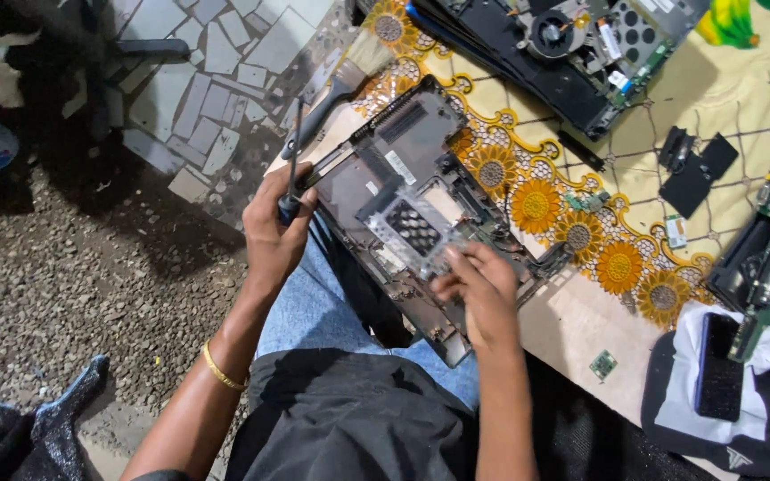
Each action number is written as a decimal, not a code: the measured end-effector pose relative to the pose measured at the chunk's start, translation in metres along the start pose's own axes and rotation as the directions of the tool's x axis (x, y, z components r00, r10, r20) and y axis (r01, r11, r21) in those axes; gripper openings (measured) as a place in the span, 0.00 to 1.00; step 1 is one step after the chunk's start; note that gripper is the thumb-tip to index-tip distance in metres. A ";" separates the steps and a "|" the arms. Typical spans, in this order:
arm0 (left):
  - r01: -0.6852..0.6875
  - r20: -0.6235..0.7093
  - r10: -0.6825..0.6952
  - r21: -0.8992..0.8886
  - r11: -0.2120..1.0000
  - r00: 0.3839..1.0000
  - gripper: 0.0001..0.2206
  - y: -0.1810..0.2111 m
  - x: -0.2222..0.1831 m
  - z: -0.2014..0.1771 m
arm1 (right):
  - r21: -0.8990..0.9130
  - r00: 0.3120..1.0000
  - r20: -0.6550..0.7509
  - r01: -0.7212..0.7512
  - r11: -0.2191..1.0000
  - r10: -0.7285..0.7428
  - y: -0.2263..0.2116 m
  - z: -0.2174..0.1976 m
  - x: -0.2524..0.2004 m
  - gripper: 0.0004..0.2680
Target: Disassembling a laptop by removing the motherboard and the hard drive caddy using a screwdriver.
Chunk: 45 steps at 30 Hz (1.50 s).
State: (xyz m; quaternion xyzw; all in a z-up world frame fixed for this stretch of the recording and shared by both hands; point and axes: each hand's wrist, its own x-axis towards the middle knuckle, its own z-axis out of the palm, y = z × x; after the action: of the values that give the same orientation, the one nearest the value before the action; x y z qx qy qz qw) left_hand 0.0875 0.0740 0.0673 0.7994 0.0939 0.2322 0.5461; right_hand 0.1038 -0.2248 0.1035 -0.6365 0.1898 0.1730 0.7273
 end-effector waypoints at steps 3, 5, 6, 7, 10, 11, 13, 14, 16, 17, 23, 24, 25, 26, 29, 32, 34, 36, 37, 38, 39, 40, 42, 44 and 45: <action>-0.012 -0.009 0.012 0.003 1.000 1.000 0.15 -0.002 -0.002 0.000 | -0.027 0.991 -0.119 0.053 0.998 -0.056 -0.015 -0.046 -0.012 0.06; -0.010 -0.015 0.010 -0.003 1.000 1.000 0.15 -0.001 -0.003 0.002 | -0.035 0.976 -0.196 0.088 0.996 -0.093 -0.023 -0.085 -0.010 0.04; -0.007 -0.028 0.007 -0.008 1.000 1.000 0.14 -0.001 -0.003 0.003 | -0.049 0.955 -0.265 0.122 0.991 -0.131 -0.028 -0.104 -0.009 0.03; -0.011 -0.024 0.011 -0.012 1.000 1.000 0.14 0.001 -0.003 0.003 | -0.048 0.953 -0.271 0.126 0.991 -0.134 -0.034 -0.118 -0.007 0.03; -0.011 -0.025 0.011 0.002 1.000 1.000 0.14 0.002 -0.002 0.004 | 0.043 0.910 -0.391 0.170 0.984 -0.140 -0.047 -0.165 0.013 0.03; -0.017 -0.032 0.017 -0.007 1.000 0.999 0.14 -0.001 -0.002 0.005 | 0.115 0.887 -0.448 0.183 0.976 -0.113 -0.044 -0.184 0.027 0.04; -0.021 -0.048 0.021 -0.007 1.000 0.999 0.14 0.002 -0.002 0.002 | 0.187 0.867 -0.492 0.193 0.963 -0.079 -0.053 -0.192 0.053 0.07; -0.021 -0.019 0.021 0.004 1.000 1.000 0.15 0.009 -0.001 0.001 | 0.172 0.840 -0.531 0.234 0.957 -0.110 -0.064 -0.184 0.062 0.02; -0.025 0.010 0.025 0.015 1.000 1.000 0.17 0.016 0.000 0.001 | 0.157 0.810 -0.568 0.276 0.948 -0.142 -0.082 -0.176 0.087 0.07; -0.025 0.010 0.025 0.029 0.999 1.000 0.17 0.017 0.000 0.001 | 0.123 0.783 -0.606 0.265 0.956 -0.139 -0.089 -0.175 0.103 0.04; -0.003 -0.002 0.003 0.038 0.999 1.000 0.17 0.019 0.001 -0.003 | 0.111 0.829 -0.533 0.265 0.958 -0.167 -0.114 -0.165 0.154 0.08; -0.001 0.000 0.001 0.026 1.000 1.000 0.16 0.022 0.001 -0.002 | 0.111 0.855 -0.492 0.248 0.962 -0.164 -0.117 -0.161 0.152 0.12; -0.001 -0.001 0.002 0.026 1.000 1.000 0.16 0.021 0.000 -0.002 | 0.111 0.855 -0.492 0.248 0.962 -0.164 -0.114 -0.160 0.146 0.12; -0.004 0.002 0.004 0.022 1.000 1.000 0.17 0.019 0.000 -0.002 | 0.062 0.879 -0.435 0.243 0.968 -0.193 -0.110 -0.160 0.139 0.15; -0.004 0.005 0.004 0.008 1.000 1.000 0.17 0.015 -0.001 -0.002 | -0.038 0.910 -0.368 0.192 0.981 -0.192 -0.105 -0.152 0.103 0.17; -0.012 0.008 0.012 0.005 1.000 1.000 0.17 0.012 -0.001 0.001 | -0.034 0.917 -0.358 0.176 0.984 -0.176 -0.083 -0.162 0.060 0.14; -0.020 0.010 0.019 0.012 1.000 1.000 0.17 0.008 -0.001 0.002 | 0.016 0.916 -0.355 0.206 0.978 -0.187 -0.055 -0.177 0.036 0.11; -0.039 -0.050 0.039 -0.013 0.999 0.998 0.13 0.000 -0.002 0.005 | -0.130 0.881 -0.427 0.161 0.978 -0.202 -0.020 -0.199 0.017 0.08; -0.040 -0.045 0.039 -0.016 0.999 0.998 0.13 -0.001 -0.002 0.005 | -0.130 0.879 -0.433 0.160 0.979 -0.201 -0.011 -0.196 0.008 0.08; -0.038 -0.047 0.037 -0.009 0.999 0.998 0.13 -0.002 -0.003 0.005 | -0.161 0.905 -0.390 0.117 0.980 -0.172 -0.002 -0.193 -0.002 0.08; -0.036 -0.049 0.036 -0.002 0.999 0.998 0.14 -0.003 -0.003 0.004 | -0.193 0.927 -0.347 0.075 0.978 -0.140 0.006 -0.190 -0.012 0.09; -0.038 -0.045 0.037 -0.006 0.999 0.998 0.14 0.001 -0.002 0.004 | -0.192 0.925 -0.352 0.076 0.978 -0.141 0.005 -0.175 -0.017 0.09; 0.020 -0.034 -0.020 0.001 1.000 0.999 0.14 0.009 -0.001 0.003 | -0.242 0.951 -0.297 0.010 0.970 -0.083 0.002 -0.146 -0.028 0.16; 0.050 -0.027 -0.050 -0.001 0.999 0.998 0.14 0.012 0.000 0.003 | -0.260 0.953 -0.292 0.003 0.966 -0.082 0.010 -0.133 -0.022 0.22; 0.082 -0.025 -0.082 0.000 0.997 0.996 0.14 0.013 0.001 0.002 | -0.280 0.956 -0.282 -0.003 0.960 -0.079 0.014 -0.126 -0.018 0.27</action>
State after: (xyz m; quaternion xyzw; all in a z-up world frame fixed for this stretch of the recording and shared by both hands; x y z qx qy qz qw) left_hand 0.0882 0.0681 0.0788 0.7922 0.1335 0.2194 0.5537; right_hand 0.0746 -0.3483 0.0856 -0.7540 0.2562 0.0885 0.5984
